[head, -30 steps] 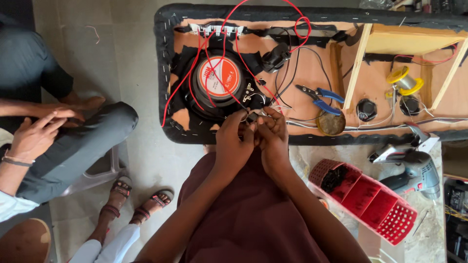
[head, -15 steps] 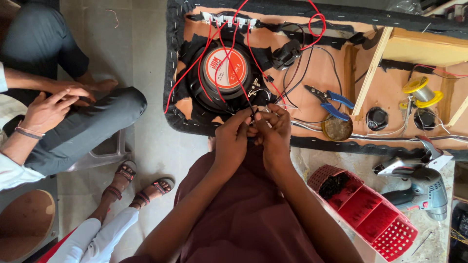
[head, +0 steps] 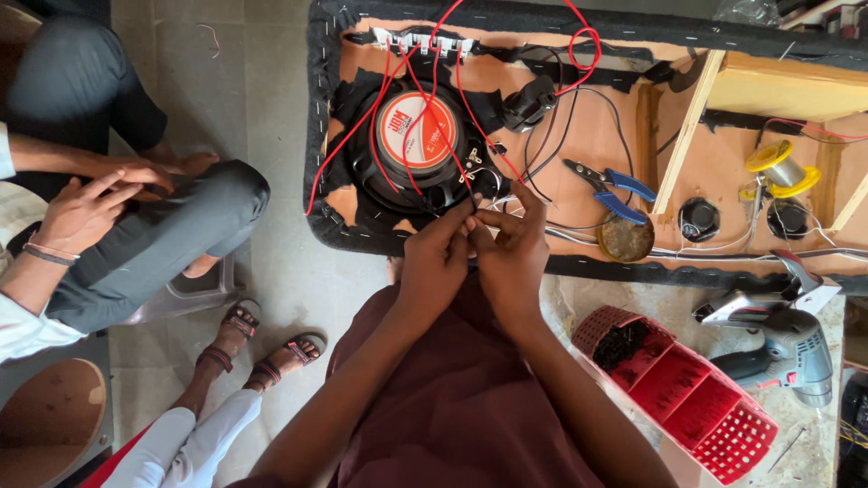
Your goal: The person connects wires to a speaker mounted inside a wooden enclosure. They strip wire ends, twist them together, and secure connections to the speaker terminals using pliers. The person also handles a roll of electrical tape and a power strip during the process.
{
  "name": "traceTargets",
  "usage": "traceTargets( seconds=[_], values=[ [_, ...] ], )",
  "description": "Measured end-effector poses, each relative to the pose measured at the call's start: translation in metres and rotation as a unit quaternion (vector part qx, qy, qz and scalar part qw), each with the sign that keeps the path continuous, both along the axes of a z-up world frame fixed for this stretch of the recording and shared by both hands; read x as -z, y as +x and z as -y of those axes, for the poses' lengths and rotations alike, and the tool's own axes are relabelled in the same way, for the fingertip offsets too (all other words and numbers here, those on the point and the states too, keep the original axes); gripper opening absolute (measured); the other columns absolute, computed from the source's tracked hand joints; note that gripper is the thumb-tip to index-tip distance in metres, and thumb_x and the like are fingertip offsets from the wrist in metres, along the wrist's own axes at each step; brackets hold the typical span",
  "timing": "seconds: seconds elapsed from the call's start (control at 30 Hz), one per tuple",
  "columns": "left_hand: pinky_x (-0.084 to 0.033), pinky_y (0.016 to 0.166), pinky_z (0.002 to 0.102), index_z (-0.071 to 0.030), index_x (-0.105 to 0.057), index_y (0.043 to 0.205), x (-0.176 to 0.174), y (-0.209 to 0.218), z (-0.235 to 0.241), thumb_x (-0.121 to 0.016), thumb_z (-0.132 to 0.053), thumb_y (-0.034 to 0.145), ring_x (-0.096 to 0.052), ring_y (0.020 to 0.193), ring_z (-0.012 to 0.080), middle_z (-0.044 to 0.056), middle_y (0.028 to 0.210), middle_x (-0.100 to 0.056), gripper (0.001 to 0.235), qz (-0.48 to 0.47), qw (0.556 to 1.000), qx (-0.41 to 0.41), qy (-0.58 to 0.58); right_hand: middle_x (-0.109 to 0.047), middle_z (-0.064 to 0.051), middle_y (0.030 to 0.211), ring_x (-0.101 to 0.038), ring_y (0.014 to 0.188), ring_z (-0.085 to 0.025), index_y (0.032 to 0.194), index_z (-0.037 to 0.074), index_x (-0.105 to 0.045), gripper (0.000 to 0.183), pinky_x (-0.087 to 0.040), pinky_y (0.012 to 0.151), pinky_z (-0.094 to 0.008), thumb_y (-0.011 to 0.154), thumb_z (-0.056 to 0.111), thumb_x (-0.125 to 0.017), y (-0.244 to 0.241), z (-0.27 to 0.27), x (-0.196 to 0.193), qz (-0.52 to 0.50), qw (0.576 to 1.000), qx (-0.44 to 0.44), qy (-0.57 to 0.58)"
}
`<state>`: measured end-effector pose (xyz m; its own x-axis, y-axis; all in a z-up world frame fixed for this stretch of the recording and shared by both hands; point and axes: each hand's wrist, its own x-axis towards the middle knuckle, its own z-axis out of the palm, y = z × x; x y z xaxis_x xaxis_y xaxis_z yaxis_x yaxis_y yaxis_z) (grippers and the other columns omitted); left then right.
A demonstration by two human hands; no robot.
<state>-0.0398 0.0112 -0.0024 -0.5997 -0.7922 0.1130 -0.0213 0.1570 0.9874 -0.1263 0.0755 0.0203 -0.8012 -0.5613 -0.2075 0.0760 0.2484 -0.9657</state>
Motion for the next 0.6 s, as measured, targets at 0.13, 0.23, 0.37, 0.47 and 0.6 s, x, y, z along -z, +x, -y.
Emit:
traceTargets(
  seconds=[0.13, 0.23, 0.37, 0.47, 0.6],
  values=[
    [-0.054, 0.067, 0.027, -0.011, -0.063, 0.140, -0.003, 0.006, 0.009, -0.056, 0.009, 0.094, -0.067, 0.072, 0.0151, 0.013, 0.093, -0.073, 0.052, 0.067, 0.994, 0.049, 0.072, -0.067, -0.013, 0.103, -0.070, 0.084, -0.015, 0.135, 0.002, -0.033, 0.051, -0.059, 0.068, -0.027, 0.095, -0.009, -0.063, -0.018, -0.001, 0.016, 0.082, 0.990, -0.080, -0.088],
    [-0.057, 0.075, 0.024, -0.014, -0.060, 0.143, 0.001, 0.010, 0.016, -0.051, 0.014, 0.090, -0.073, 0.079, 0.0098, 0.009, 0.096, -0.072, 0.061, 0.030, 0.990, 0.086, 0.108, -0.062, -0.013, 0.113, -0.068, 0.094, -0.015, 0.139, 0.004, -0.033, 0.052, -0.059, 0.080, -0.026, 0.097, -0.011, -0.060, -0.029, -0.009, 0.018, 0.156, 0.962, -0.183, -0.132],
    [-0.056, 0.079, 0.024, -0.016, -0.058, 0.147, 0.008, 0.013, 0.018, -0.050, 0.018, 0.085, -0.065, 0.082, 0.0105, 0.008, 0.098, -0.071, 0.072, 0.023, 0.989, 0.111, 0.095, -0.057, -0.012, 0.113, -0.069, 0.088, -0.014, 0.135, 0.006, -0.034, 0.057, -0.062, 0.076, -0.026, 0.090, -0.011, -0.066, -0.023, -0.009, 0.015, 0.119, 0.973, -0.164, -0.108],
    [-0.055, 0.084, 0.025, -0.017, -0.056, 0.151, 0.008, 0.010, 0.014, -0.049, 0.019, 0.086, -0.064, 0.086, 0.0111, 0.009, 0.098, -0.070, 0.075, 0.007, 0.991, 0.104, 0.080, -0.062, -0.014, 0.112, -0.059, 0.070, -0.012, 0.129, 0.003, -0.042, 0.048, -0.050, 0.058, -0.024, 0.092, -0.007, -0.070, -0.006, -0.007, 0.014, -0.043, 0.997, -0.052, -0.033],
    [-0.059, 0.085, 0.024, -0.018, -0.054, 0.150, 0.001, 0.007, 0.010, -0.051, 0.015, 0.092, -0.073, 0.094, 0.0072, 0.006, 0.106, -0.076, 0.067, -0.025, 0.990, 0.096, 0.105, -0.074, -0.013, 0.108, -0.064, 0.065, -0.011, 0.122, 0.002, -0.048, 0.035, -0.051, 0.055, -0.023, 0.097, -0.002, -0.072, 0.007, -0.016, 0.010, -0.204, 0.979, -0.008, 0.023]
  ],
)
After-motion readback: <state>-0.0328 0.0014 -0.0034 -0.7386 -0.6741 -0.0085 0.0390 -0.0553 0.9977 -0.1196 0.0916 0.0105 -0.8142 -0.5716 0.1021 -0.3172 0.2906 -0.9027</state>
